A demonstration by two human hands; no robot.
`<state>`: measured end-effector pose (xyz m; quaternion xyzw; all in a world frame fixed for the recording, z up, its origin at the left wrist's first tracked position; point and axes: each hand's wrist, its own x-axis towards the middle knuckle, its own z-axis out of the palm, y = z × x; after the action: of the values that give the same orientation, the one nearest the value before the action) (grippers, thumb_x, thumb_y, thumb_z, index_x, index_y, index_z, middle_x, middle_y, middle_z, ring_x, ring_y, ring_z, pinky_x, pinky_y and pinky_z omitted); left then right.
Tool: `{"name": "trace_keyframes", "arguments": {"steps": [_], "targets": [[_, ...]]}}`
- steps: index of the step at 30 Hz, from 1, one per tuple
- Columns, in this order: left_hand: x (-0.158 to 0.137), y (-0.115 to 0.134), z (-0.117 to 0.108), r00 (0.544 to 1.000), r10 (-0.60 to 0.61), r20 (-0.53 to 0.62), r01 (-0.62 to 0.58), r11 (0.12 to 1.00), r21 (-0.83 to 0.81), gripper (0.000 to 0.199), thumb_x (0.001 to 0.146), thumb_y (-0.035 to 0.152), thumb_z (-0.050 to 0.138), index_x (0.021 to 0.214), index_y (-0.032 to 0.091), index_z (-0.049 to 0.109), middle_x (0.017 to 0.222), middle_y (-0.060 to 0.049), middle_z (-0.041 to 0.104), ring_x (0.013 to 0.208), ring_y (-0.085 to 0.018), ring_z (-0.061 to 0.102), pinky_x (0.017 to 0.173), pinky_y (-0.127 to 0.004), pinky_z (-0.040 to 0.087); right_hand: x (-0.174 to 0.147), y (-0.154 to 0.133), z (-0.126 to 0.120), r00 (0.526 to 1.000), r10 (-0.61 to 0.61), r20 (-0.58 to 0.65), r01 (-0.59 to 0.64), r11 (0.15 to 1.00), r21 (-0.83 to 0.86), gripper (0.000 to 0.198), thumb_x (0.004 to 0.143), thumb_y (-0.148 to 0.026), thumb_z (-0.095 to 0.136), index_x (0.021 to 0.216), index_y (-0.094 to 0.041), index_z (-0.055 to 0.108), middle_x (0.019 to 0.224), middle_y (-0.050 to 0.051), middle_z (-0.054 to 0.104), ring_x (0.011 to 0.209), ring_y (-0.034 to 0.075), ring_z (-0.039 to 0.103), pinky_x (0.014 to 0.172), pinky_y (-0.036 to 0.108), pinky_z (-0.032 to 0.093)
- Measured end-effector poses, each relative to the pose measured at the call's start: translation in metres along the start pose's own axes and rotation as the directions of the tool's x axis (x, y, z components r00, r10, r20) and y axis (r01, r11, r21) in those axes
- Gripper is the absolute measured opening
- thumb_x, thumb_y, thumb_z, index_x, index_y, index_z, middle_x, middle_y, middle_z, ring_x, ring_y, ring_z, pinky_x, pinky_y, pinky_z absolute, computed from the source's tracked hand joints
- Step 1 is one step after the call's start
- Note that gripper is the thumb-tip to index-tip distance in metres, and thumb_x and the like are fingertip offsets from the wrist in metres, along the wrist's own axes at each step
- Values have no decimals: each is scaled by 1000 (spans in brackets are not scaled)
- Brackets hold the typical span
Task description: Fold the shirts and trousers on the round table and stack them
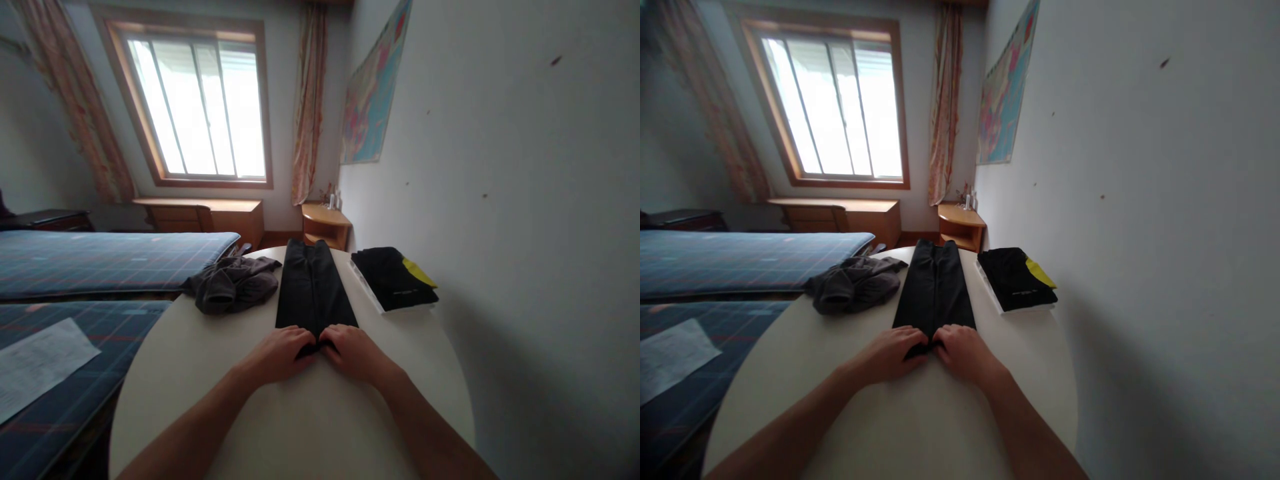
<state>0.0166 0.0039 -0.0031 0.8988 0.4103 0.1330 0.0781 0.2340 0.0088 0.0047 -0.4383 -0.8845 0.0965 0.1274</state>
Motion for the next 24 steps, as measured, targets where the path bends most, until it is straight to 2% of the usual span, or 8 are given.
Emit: {"name": "trace_keyframes", "arguments": {"steps": [2,5,8,11,15,19,21,24], "targets": [[-2,-5,0,1000,23,-8,-23,999,-25,33,86,33,65,117,25,63,110,-4,68,102,-22,64,87,-30,50,0,1,-1,1000,23,-14,-22,999,28,20,92,-25,54,105,-21,68,103,5,71,97,20,65,84,29,44],[-3,-10,-1,999,21,-37,-23,999,-33,38,90,23,56,127,26,60,113,-5,67,105,-22,63,92,-30,48,1,3,-2,998,34,-57,-29,996,83,21,95,-26,52,108,-22,67,105,5,71,99,20,65,86,28,45],[-3,-11,-1,999,13,-49,-14,1000,-22,43,94,16,44,133,28,58,108,-5,68,101,-20,63,90,-29,48,1,5,-2,996,12,-93,-1,992,124,19,95,-26,54,108,-22,67,105,4,70,99,19,65,87,28,46],[-3,-11,-2,999,25,-40,-25,1000,-11,49,95,15,41,139,31,54,104,-4,66,96,-19,63,86,-27,49,1,7,-2,994,-1,-111,15,991,131,15,93,-27,59,103,-22,69,101,3,70,96,19,65,83,28,47],[-4,-11,-1,999,43,-31,-43,999,-6,50,96,13,41,138,35,55,106,-3,66,97,-19,62,85,-27,49,2,10,-1,990,-26,-142,46,989,137,10,90,-28,64,96,-23,71,98,2,69,92,18,65,80,27,47],[-3,-9,-3,999,50,-12,-50,999,7,46,95,14,42,132,34,61,106,-4,65,96,-18,62,83,-26,49,1,11,-1,989,-72,-130,91,985,148,9,89,-26,65,96,-23,71,99,2,68,94,17,64,83,27,47],[-3,-7,-4,999,45,-6,-45,999,9,45,95,13,42,130,32,63,106,-4,65,96,-18,62,84,-26,48,0,12,-3,991,-75,-107,90,986,142,16,87,-22,66,102,-24,70,102,2,68,97,18,64,87,28,47],[-2,-8,-3,999,38,-6,-38,999,-17,46,93,11,41,129,29,64,106,-5,65,96,-18,62,86,-27,48,-5,18,-7,996,-60,-65,67,991,117,38,77,-12,67,113,-23,68,110,5,68,106,21,61,94,32,47]]}}
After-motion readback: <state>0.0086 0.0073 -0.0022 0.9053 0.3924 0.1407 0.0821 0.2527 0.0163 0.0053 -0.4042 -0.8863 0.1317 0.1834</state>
